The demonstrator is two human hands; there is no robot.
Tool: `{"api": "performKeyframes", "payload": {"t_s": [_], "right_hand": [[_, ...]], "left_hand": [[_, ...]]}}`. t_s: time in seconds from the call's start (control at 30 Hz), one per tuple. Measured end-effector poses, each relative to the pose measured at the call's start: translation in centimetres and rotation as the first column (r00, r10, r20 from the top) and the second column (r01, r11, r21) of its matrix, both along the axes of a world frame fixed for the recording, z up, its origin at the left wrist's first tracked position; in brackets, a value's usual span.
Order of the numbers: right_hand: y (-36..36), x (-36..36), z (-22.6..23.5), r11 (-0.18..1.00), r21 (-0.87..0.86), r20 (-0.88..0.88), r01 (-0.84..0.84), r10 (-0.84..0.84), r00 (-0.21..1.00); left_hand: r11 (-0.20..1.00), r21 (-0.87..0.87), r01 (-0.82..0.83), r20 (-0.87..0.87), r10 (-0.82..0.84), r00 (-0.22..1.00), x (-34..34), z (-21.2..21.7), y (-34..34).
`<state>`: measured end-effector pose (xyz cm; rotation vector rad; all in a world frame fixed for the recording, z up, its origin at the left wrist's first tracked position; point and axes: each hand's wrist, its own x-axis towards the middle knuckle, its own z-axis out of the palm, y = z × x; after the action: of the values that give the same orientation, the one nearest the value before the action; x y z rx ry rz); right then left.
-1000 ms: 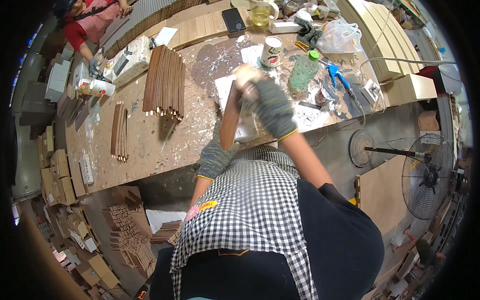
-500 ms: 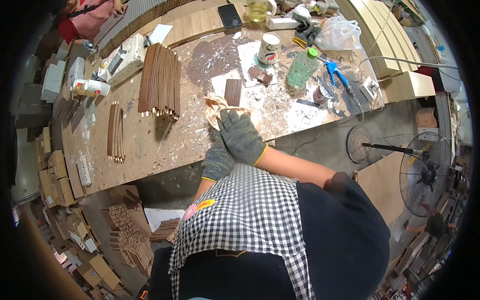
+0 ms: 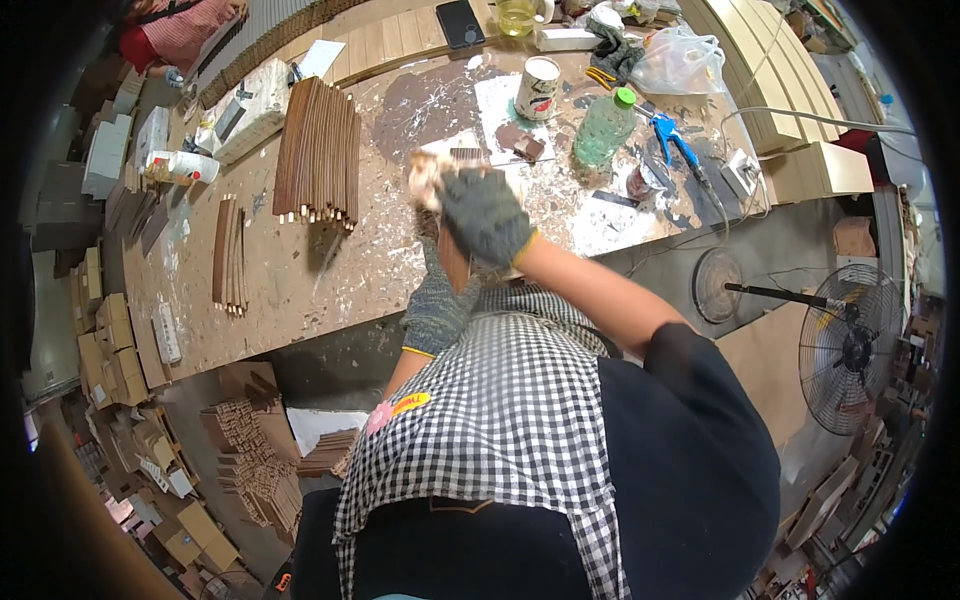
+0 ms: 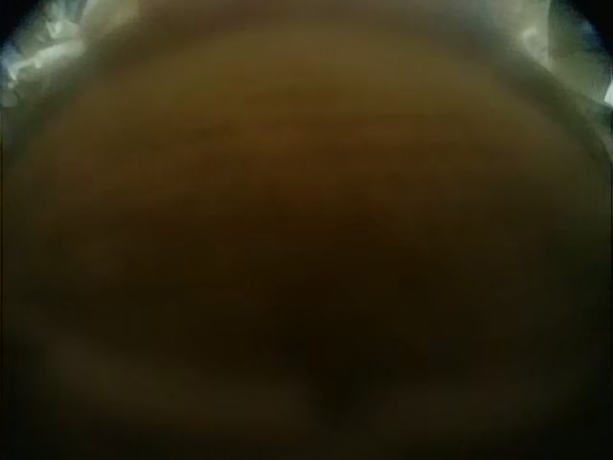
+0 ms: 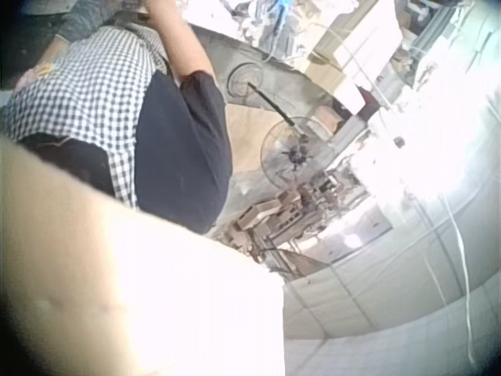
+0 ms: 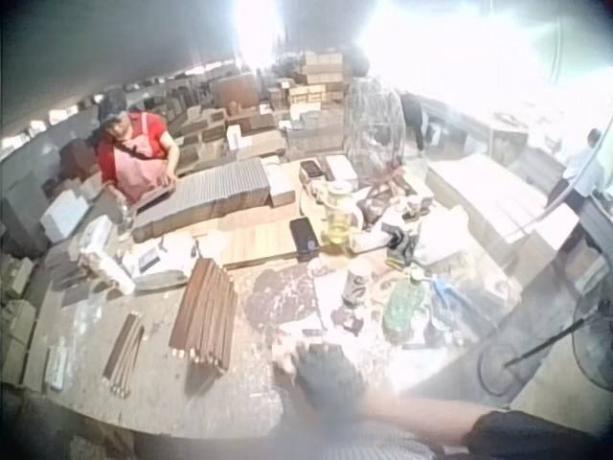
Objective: The person wipes down wooden slats with a cloth, turning each piece to rub all of its surfaces by hand.
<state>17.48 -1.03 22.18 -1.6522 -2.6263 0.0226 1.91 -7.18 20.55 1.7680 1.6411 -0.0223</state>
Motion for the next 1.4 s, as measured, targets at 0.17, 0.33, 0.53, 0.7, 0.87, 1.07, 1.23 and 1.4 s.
{"api": "performKeyframes", "payload": {"t_s": [0.17,0.33,0.53,0.7,0.87,1.07,1.23,1.4], "right_hand": [[4.3,1.5,-1.5,0.985,0.146,-0.138,0.094,-0.074,0.988],[-5.1,-0.2,-1.1,0.98,0.159,-0.152,-0.123,0.148,0.977],[6.9,1.4,-1.6,0.974,0.037,-0.102,0.222,-0.217,0.971],[-2.2,0.4,-0.7,0.987,0.147,-0.193,0.068,-0.039,0.98],[-2.1,2.5,-3.1,0.988,0.153,-0.367,0.026,0.032,0.93],[10.8,8.0,-5.1,0.894,-0.294,-0.568,0.338,-0.448,0.69],[9.6,9.4,-2.5,0.945,-0.325,-0.88,0.045,-0.319,0.351],[8.5,6.4,0.4,0.977,-0.21,-0.887,-0.025,-0.179,0.426]], "left_hand": [[0.999,-0.018,-0.038,-0.014,0.038,0.999,0.0,1.0,0.3],[0.996,-0.043,-0.076,-0.027,0.075,0.997,-0.5,0.9,-0.8],[0.986,-0.085,-0.145,-0.049,0.141,0.989,-0.4,2.2,-1.3],[0.989,-0.055,-0.139,-0.037,0.137,0.99,0.4,1.3,-0.5],[0.984,-0.027,-0.174,-0.016,0.173,0.985,1.1,1.2,-0.4],[0.948,-0.04,-0.316,0.196,0.317,0.928,-0.8,-0.3,-2.9],[0.556,-0.675,-0.485,0.671,0.736,-0.089,-1.8,-1.3,-5.1],[0.593,-0.758,-0.271,0.609,0.497,-0.617,0.1,-0.3,-3.0]]}}
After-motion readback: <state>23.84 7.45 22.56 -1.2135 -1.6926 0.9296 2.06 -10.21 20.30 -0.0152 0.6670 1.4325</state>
